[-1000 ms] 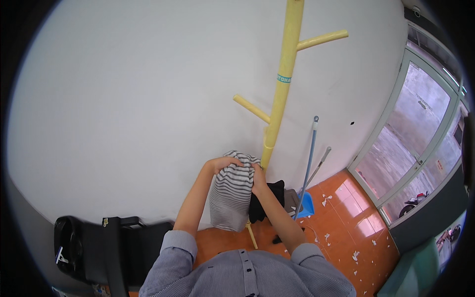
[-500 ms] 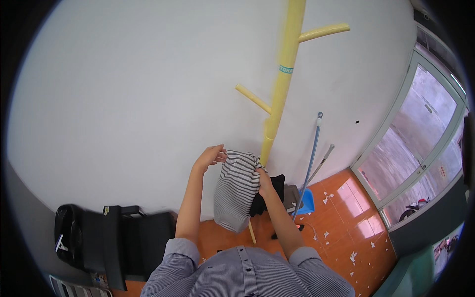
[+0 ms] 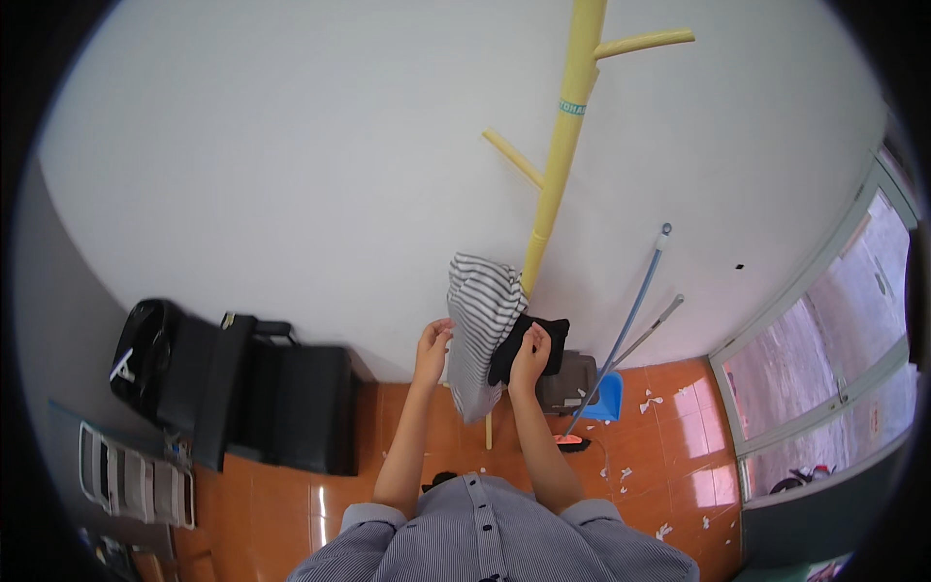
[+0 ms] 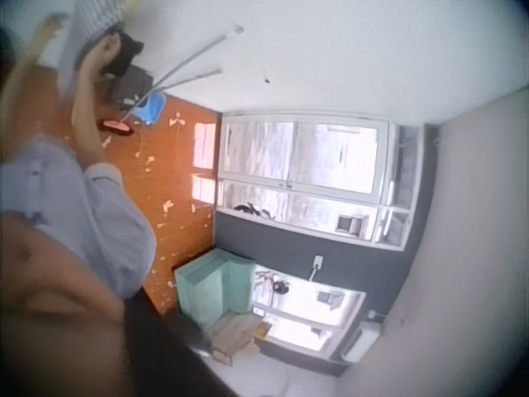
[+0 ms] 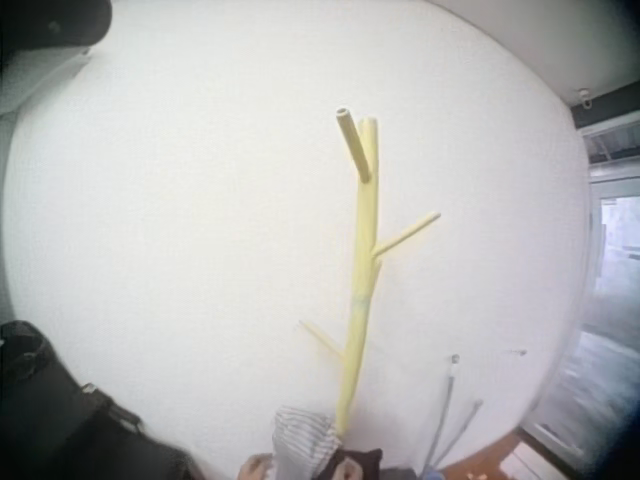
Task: The person picks up and unfolds a black fabric cape and a striped fabric cape from a chair, shakes them out one at a time, and then folds each cape individually.
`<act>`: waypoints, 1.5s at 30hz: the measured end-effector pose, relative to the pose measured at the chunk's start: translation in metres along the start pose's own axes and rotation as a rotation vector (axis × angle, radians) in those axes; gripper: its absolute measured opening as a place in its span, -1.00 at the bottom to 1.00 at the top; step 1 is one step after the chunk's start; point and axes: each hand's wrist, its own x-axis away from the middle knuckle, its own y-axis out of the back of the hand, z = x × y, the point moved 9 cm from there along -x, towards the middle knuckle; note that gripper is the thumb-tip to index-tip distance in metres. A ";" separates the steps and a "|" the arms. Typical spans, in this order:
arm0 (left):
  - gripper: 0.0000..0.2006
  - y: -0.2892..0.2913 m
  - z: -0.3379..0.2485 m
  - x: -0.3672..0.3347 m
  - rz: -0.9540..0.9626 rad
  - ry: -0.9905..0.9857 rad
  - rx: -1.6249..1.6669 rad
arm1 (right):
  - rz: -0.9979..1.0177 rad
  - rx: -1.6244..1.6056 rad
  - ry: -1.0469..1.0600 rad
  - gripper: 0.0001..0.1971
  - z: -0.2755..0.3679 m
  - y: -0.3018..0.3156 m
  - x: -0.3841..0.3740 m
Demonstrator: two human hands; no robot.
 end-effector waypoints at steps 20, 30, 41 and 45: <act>-0.78 0.218 0.032 0.388 -0.908 -0.035 0.161 | 1.165 -0.068 -0.265 -0.71 0.000 -0.048 0.306; -0.81 0.356 0.032 0.583 -1.393 -0.156 0.269 | 1.600 -0.005 -0.280 -0.62 0.014 -0.121 0.503; -0.79 0.521 -0.006 0.725 -1.606 -0.155 0.205 | 1.737 0.014 -0.404 -0.71 0.032 -0.192 0.724; -0.79 0.568 -0.003 0.746 -1.631 -0.156 0.241 | 1.736 0.055 -0.437 -0.72 0.027 -0.210 0.769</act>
